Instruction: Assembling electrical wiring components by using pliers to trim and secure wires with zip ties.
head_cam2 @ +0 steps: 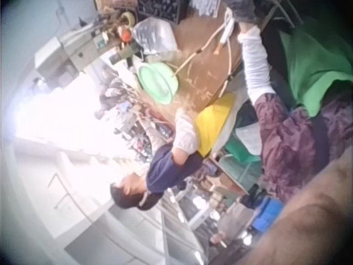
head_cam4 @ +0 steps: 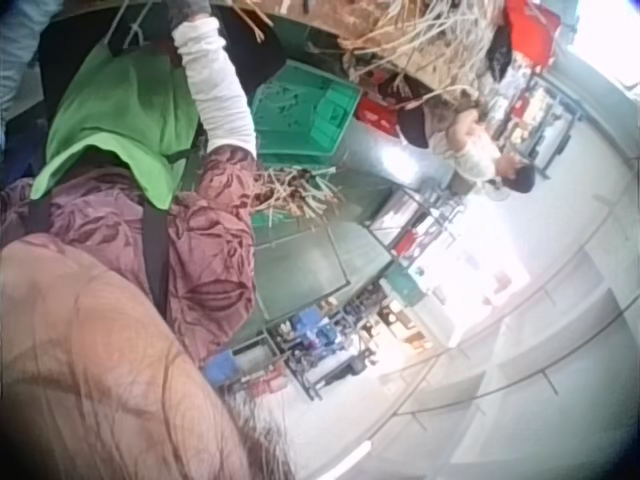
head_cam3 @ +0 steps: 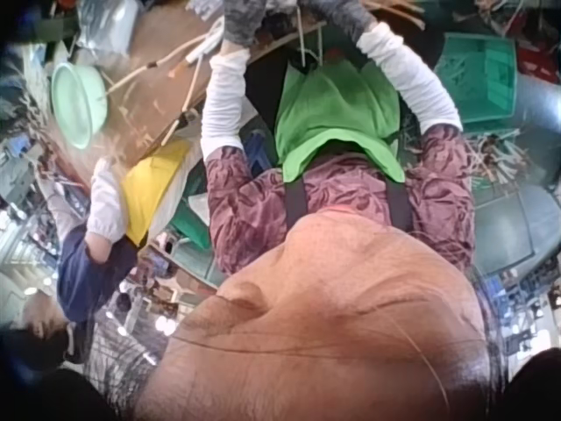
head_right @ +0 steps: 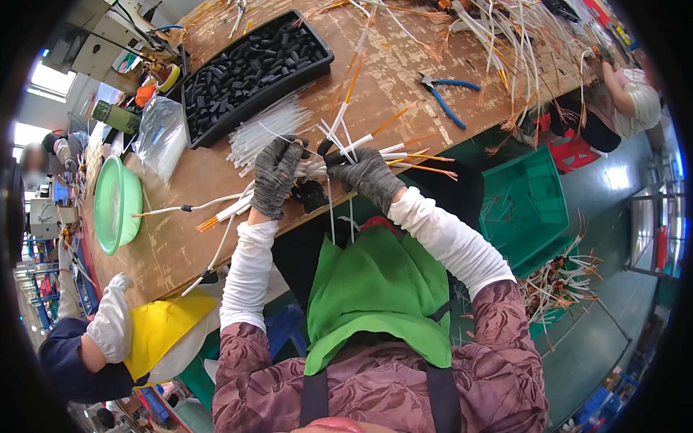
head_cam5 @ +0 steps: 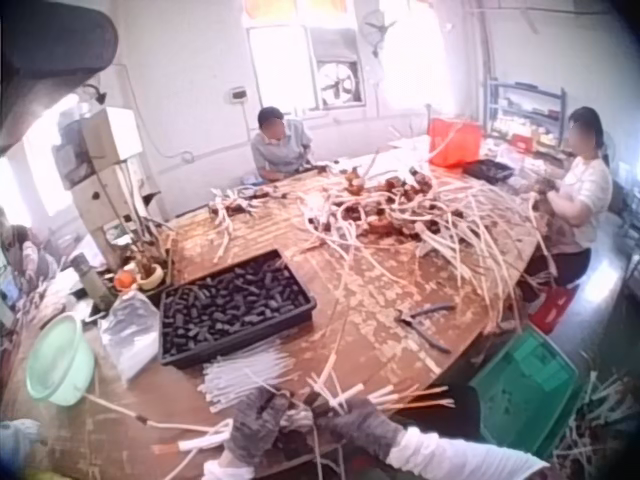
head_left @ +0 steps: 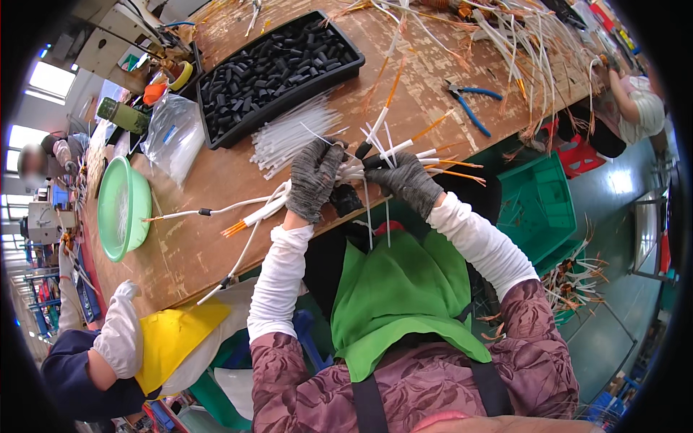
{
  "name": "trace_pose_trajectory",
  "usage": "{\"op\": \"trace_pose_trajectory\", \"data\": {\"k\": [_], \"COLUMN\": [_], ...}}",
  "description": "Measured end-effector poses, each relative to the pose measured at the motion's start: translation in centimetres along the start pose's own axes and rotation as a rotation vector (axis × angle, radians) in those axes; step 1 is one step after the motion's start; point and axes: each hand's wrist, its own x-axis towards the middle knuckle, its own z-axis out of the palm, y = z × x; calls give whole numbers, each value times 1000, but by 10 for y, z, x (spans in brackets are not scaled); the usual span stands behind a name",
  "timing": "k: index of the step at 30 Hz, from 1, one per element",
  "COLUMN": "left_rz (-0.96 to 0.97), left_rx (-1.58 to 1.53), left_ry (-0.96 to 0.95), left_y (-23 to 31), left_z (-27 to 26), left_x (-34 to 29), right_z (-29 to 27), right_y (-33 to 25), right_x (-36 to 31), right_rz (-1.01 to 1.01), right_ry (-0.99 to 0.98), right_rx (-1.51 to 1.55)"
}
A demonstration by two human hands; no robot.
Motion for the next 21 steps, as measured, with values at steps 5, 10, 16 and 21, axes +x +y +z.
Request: {"op": "trace_pose_trajectory", "data": {"k": [5, 10, 16, 21], "left_rz": [137, 4, 139, 147], "left_rx": [129, 3, 40, 39], "left_ry": [-40, -73, -222, -93], "left_y": [-6, 28, 48, 27], "left_z": [-5, 1, -4, -2], "left_x": [2, -22, -47, -51], "right_z": [-1, -9, -11, -3], "right_y": [-8, -23, -43, -40], "right_x": [-2, -7, -21, -25], "right_rz": [3, 81, 306, 324], "right_ry": [-52, -102, -226, -167], "right_rx": [-64, 10, 84, 117]}}
